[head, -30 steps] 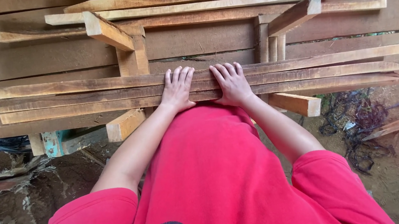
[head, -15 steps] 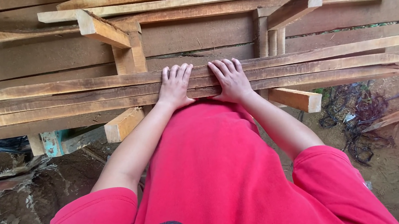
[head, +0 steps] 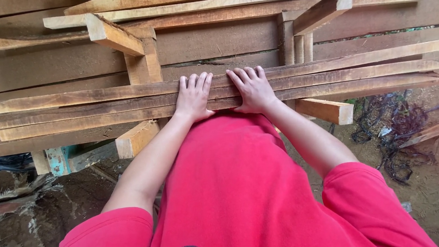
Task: Sort and organize thin wooden planks from a large stack in a workshop setting.
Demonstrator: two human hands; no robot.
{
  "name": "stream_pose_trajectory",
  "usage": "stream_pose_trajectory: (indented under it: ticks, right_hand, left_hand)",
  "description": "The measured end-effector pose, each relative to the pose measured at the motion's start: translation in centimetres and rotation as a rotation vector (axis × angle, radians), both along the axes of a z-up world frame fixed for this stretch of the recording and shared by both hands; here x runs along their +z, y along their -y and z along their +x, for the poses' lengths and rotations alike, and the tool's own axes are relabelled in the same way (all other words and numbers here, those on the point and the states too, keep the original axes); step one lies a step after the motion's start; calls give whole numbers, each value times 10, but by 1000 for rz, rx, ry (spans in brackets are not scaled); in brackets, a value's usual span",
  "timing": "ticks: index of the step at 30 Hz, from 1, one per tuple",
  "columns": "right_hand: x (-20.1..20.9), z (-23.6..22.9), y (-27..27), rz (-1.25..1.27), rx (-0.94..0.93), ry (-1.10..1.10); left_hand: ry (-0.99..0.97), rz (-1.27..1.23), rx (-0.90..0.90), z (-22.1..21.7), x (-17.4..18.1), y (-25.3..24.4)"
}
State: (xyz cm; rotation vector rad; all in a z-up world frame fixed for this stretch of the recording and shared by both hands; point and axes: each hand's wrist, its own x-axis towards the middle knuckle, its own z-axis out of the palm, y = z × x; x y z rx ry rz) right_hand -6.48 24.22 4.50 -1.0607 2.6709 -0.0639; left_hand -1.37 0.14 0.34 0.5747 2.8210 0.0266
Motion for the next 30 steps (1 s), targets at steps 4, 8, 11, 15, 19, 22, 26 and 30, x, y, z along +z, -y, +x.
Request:
stream_pose_trajectory:
  ticks: [4,8,11,15,19,22,26,30]
  right_hand:
    - [16,-4,5,27,-5,21]
    - [15,-13,14,123,-29,137]
    - [2,-19,19,140,-42,177]
    - [3,-17,22,124,0,157]
    - [11,-16,19,88,-5,206]
    - [12,-17,20,79,7,220]
    - [10,-18,21,94,-4,217]
    - [18,-19,20,78,-20,255]
  left_hand:
    - [-16,-23,9,-2,5,-2]
    - [55,-26,35,-5,-4,-2]
    - [58,-41,37,-8,-5,-4]
    - [46,-46,56,-2,-3,-7]
    - [71,-14,77,1,4,-11]
    - [88,-13,83,0,10,-11]
    - [139,-45,102,-4,6,-12]
    - [209,-12,119,-9,22,-12]
